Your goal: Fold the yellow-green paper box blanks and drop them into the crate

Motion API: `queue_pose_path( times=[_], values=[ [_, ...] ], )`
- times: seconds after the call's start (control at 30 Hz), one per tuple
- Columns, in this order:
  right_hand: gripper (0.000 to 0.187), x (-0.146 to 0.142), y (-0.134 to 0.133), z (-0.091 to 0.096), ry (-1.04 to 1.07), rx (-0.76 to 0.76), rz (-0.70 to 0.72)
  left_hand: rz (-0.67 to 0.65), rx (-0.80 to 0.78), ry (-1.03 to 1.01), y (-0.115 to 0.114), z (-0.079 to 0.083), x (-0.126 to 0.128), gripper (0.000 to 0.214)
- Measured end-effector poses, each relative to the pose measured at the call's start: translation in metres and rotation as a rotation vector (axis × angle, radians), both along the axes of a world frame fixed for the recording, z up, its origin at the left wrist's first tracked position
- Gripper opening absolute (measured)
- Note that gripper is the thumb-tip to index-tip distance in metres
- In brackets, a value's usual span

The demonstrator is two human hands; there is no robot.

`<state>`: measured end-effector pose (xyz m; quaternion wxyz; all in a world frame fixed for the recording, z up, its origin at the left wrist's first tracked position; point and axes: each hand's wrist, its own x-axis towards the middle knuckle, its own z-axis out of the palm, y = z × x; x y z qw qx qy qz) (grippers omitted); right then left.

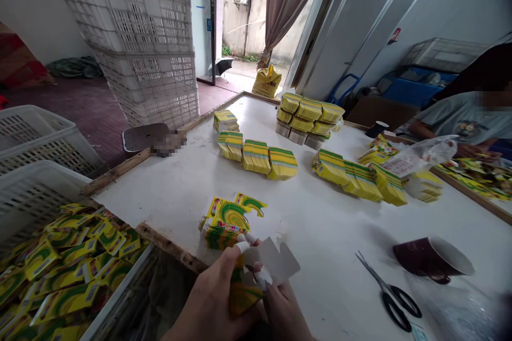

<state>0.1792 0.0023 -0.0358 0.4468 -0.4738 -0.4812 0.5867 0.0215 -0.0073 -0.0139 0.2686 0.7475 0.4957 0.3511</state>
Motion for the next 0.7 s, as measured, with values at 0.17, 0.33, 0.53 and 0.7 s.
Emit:
queue_pose_path(
  times=[0.17,0.33,0.53,0.7],
  values=[
    [0.061,-0.005,0.002,0.009,0.099,-0.052,0.088,-0.032,0.051,-0.019,0.001,0.001,0.004,0.082],
    [0.061,0.001,-0.002,0.0,-0.126,0.237,0.121,-0.044,0.007,0.007,0.006,0.0,-0.002,0.064],
    [0.061,0.002,-0.004,0.003,-0.442,0.7,0.212,0.038,0.032,0.013,0.005,-0.01,0.002,0.062],
    [0.057,0.012,0.003,0.007,-0.503,0.795,0.05,0.12,0.173,0.118,0.003,-0.011,-0.008,0.07]
  ],
)
